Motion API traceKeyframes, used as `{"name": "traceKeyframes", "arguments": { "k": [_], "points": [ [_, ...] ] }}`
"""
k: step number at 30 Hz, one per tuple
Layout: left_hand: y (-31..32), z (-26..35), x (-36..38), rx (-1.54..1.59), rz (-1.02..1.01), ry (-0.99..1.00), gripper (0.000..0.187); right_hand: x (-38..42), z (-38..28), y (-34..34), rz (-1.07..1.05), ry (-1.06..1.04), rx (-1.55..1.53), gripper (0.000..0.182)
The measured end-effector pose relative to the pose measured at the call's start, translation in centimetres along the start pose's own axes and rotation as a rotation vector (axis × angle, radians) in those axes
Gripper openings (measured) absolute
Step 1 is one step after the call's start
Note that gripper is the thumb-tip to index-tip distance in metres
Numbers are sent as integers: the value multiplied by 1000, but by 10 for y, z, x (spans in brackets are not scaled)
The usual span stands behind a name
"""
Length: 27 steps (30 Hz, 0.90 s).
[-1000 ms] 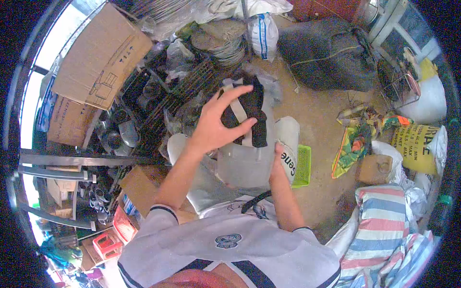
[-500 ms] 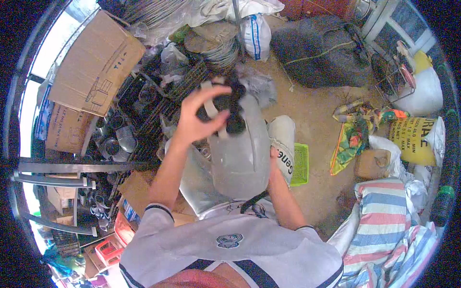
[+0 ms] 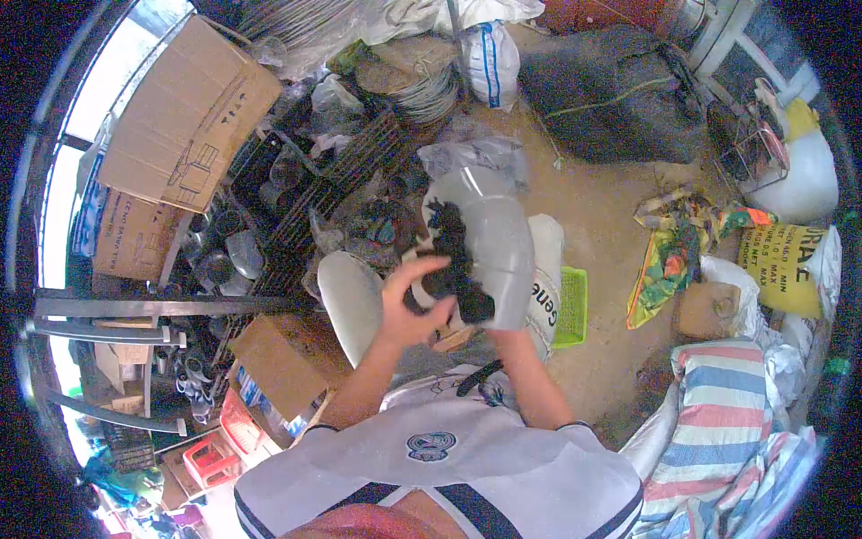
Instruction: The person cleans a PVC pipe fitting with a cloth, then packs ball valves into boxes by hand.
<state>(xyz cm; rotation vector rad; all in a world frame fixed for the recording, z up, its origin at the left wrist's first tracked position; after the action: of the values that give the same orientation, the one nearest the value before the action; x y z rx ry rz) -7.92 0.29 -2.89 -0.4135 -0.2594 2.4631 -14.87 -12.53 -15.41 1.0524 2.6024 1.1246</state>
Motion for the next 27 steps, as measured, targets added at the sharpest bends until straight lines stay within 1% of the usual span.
{"name": "traceKeyframes", "arguments": {
  "k": [1, 3, 4, 5, 7, 9, 11, 12, 14, 15, 17, 18, 19, 20, 22, 24, 25, 26, 27],
  "points": [
    [-3, 2, -2, 0, -1, 1, 51, -1, 1, -2, 1, -2, -1, 97],
    [-4, 23, -1, 121, -148, 306, 54, -4, 15, -8, -65, 78, -133, 97],
    [-5, 31, -6, 171, -259, 365, 55, -5, 24, -14, -96, 117, -198, 97],
    [-12, 35, -18, 175, -260, 366, 55, -6, 32, -20, -130, 157, -263, 97],
    [-19, 39, -39, 8, -302, 412, 55, -6, 47, -30, -198, 243, -391, 97],
    [-27, 29, -64, -52, -139, 243, 53, -5, 50, -31, -274, 325, -524, 97],
    [-33, 26, -93, -49, 48, 196, 51, -1, 41, -44, -305, 309, -223, 99],
    [-34, 20, -104, -42, 74, 181, 49, 4, 28, -30, -301, 308, -223, 99],
    [-27, -5, -108, 17, 157, -6, 50, 3, -2, -15, -49, 245, 110, 96],
    [-22, -17, -103, 29, 204, -83, 51, -4, -5, -15, -47, 244, 114, 96],
    [-12, -40, -82, 53, 150, -50, 57, -22, -22, -9, -146, -10, 230, 106],
    [-8, -54, -71, 88, 124, -113, 63, -25, -24, -8, -150, -9, 226, 106],
    [-7, -61, -60, 103, 92, -84, 68, -25, -31, -9, -119, -26, 286, 107],
    [-5, -61, -45, 125, 92, -107, 67, -25, -36, -12, -87, -44, 347, 108],
    [-4, -59, -20, 150, 90, -126, 66, -27, -34, -15, -83, -15, 346, 108],
    [-1, -38, -8, -16, -90, 16, 62, -29, -31, -19, -81, 13, 346, 108],
    [-6, -34, -11, -16, -86, 17, 62, -29, -28, -18, -114, 31, 267, 108],
    [-9, -10, -17, -120, -108, 191, 61, -29, -25, -16, -145, 50, 189, 108],
    [-11, 4, -20, -223, -130, 362, 59, -27, -23, -15, -146, 54, 191, 108]
  ]
}}
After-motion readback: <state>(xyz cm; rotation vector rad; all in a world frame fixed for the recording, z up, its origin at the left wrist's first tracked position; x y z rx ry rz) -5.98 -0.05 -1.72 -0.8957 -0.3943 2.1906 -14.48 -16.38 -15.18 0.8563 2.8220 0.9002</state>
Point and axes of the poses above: each hand's wrist, its own x-axis away from the middle knuckle, its own y-axis out of the palm, z = x × y, the point moved 6 cm from there along -x, towards the middle knuckle, and after that the axes turned 9 degrees about -y, right-handed, at the moved point
